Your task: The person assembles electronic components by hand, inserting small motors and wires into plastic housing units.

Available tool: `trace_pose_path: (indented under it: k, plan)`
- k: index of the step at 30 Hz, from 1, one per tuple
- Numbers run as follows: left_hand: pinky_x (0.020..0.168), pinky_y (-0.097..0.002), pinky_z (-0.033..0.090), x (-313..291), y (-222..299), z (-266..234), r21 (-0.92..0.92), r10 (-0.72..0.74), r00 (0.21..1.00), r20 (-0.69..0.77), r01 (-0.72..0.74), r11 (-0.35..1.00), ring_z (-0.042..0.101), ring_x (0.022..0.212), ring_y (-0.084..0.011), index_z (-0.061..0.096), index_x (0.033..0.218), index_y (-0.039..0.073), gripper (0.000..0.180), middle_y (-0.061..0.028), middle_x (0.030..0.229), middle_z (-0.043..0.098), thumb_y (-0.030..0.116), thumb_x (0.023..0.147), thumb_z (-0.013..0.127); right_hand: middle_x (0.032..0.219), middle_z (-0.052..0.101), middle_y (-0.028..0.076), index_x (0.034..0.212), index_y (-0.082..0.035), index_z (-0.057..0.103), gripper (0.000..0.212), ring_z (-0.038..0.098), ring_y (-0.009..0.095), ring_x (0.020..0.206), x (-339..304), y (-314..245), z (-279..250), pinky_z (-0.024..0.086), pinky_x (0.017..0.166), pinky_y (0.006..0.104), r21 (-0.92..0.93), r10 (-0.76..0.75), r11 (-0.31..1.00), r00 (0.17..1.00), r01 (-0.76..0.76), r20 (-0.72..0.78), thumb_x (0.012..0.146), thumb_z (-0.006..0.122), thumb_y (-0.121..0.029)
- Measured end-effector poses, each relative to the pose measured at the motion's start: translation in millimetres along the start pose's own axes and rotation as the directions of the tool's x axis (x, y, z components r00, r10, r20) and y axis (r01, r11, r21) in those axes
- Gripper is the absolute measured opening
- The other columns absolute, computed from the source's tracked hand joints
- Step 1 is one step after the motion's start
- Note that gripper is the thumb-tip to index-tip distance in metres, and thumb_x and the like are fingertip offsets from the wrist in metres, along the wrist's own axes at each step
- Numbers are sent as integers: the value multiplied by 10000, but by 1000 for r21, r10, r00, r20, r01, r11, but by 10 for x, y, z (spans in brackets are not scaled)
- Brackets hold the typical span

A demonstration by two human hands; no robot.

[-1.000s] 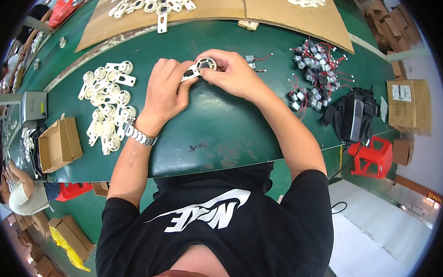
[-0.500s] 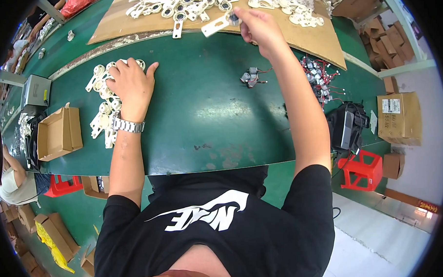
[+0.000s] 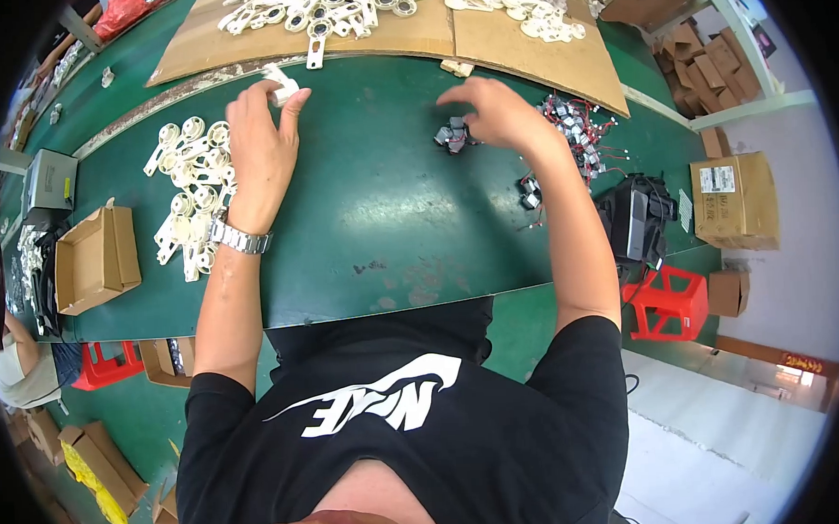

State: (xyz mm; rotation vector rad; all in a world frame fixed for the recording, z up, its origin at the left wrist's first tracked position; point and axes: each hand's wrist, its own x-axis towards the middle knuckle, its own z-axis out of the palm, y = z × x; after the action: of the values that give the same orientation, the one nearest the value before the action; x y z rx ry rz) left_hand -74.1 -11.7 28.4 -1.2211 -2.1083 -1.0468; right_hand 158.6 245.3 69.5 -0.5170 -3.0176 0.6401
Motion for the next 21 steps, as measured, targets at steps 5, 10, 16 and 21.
trace_pose_path:
  k: [5, 10, 16, 21]
  plan:
    - [757, -296, 580, -97, 26, 226, -538, -349, 796, 495, 596, 596, 644, 887, -135, 619, 1284, -6, 399, -115, 1138, 700, 353, 1110, 636, 1114, 666, 196, 1176, -22, 693, 369, 667, 388, 1074, -124, -13, 171, 538, 943, 487, -98, -75, 993, 997, 71, -33, 835, 625, 100]
    - [920, -328, 589, -111, -36, 254, -587, -270, 667, 695, 743, 322, 640, 992, -160, 523, 1515, 40, 421, -114, 1215, 661, 260, 1157, 523, 970, 661, 184, 1184, -25, 632, 360, 658, 376, 952, -187, -23, 167, 521, 832, 483, -68, 45, 997, 997, -49, -55, 829, 690, -2]
    - [1156, -492, 540, -34, 7, 143, -572, -174, 545, 820, 779, -258, 667, 1181, -326, 429, 1542, -59, 461, -186, 1266, 627, 83, 1117, 536, 707, 578, 101, 1242, -48, 663, 374, 574, 215, 677, -210, -153, -97, 476, 651, 393, 142, 181, 977, 970, -158, -164, 869, 688, -71]
    - [1209, -526, 503, -46, -40, 155, -563, -82, 566, 820, 776, -284, 650, 1264, -371, 450, 1489, -91, 454, -194, 1268, 625, 2, 1069, 597, 665, 605, 78, 1095, -1, 713, 301, 561, 180, 612, -184, -139, -252, 456, 591, 379, 235, 246, 948, 962, -213, -120, 853, 843, -124]
